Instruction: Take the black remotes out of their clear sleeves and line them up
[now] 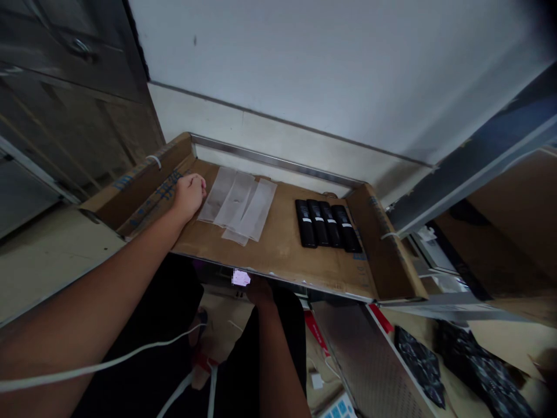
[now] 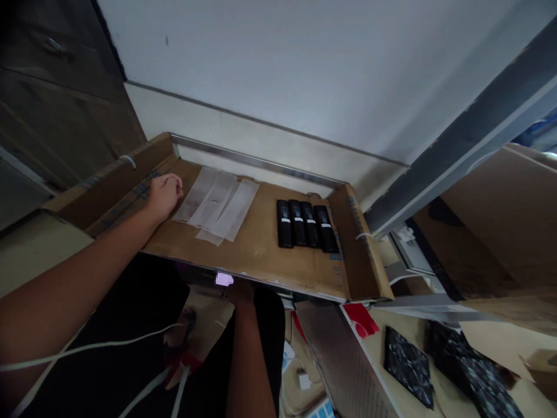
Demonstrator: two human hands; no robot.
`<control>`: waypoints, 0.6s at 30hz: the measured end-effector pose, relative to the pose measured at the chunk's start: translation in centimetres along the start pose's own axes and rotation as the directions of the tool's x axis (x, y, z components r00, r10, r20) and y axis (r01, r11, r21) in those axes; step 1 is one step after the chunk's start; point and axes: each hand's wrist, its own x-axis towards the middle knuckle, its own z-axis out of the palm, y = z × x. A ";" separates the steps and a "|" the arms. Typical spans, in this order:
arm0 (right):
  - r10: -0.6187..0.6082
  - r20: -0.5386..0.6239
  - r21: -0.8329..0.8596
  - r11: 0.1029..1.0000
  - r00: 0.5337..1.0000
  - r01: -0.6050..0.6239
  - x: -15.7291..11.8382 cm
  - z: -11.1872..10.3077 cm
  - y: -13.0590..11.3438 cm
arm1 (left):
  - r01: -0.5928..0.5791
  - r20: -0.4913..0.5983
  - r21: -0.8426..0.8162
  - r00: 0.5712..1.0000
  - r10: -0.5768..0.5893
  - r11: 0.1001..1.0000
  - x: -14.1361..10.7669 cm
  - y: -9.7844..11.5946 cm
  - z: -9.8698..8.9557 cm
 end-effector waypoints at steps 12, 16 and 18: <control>-0.011 0.010 -0.013 1.000 1.000 0.011 0.1 0.1 0.1 | 0.053 0.016 -0.089 0.999 -0.052 0.995 -0.2 0.1 0.0; -0.012 0.005 -0.027 1.000 1.000 0.012 0.1 0.2 0.1 | 0.061 -0.068 -0.174 0.995 -0.074 0.983 -0.3 0.5 0.0; -0.010 -0.002 -0.048 0.999 1.000 0.010 0.1 0.3 0.1 | 0.035 -0.090 -0.150 0.995 -0.048 0.988 -0.3 0.5 0.0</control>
